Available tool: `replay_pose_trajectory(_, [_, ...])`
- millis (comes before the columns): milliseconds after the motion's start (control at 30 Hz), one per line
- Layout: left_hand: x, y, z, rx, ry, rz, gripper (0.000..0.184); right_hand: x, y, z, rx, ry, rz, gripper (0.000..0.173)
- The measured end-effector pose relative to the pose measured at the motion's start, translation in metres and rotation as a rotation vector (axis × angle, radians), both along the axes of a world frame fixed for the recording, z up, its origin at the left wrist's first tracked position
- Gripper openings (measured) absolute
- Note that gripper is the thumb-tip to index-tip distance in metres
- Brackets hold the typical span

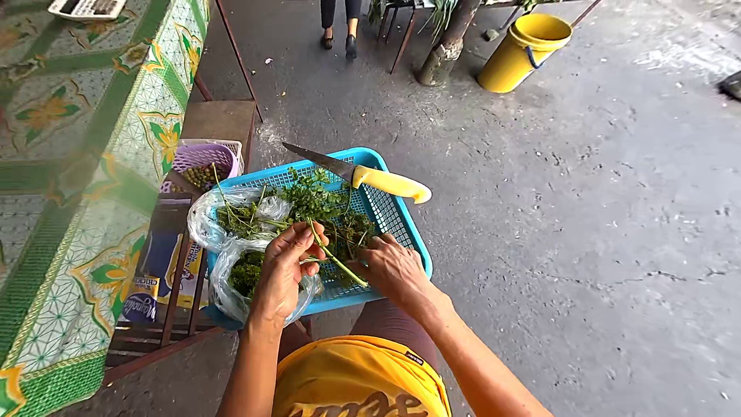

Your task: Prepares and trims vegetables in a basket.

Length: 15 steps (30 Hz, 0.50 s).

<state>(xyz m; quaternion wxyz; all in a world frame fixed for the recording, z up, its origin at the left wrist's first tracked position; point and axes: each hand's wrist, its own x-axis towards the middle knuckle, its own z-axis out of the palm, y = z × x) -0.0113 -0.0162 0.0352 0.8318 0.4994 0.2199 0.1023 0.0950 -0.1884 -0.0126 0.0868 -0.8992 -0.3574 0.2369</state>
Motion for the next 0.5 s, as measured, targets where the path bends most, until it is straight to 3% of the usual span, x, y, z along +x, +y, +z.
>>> replay_pose_trajectory(133, [-0.003,0.0,-0.002,0.067,-0.016,0.044,0.026,0.002,0.024,0.018,-0.344,0.138,0.121,0.061])
replay_pose_trajectory(233, [-0.005,-0.002,-0.004,0.218,-0.016,0.093,0.022,0.002,0.038,0.012,-0.438,0.153,0.146,0.05])
replay_pose_trajectory(333, [-0.006,-0.003,-0.005,0.317,-0.025,0.117,0.016,-0.002,0.045,0.014,-0.429,0.134,0.151,0.025])
replay_pose_trajectory(500, [-0.006,-0.002,-0.008,0.355,-0.036,0.093,0.017,-0.001,0.035,0.005,-0.222,0.057,0.071,0.02])
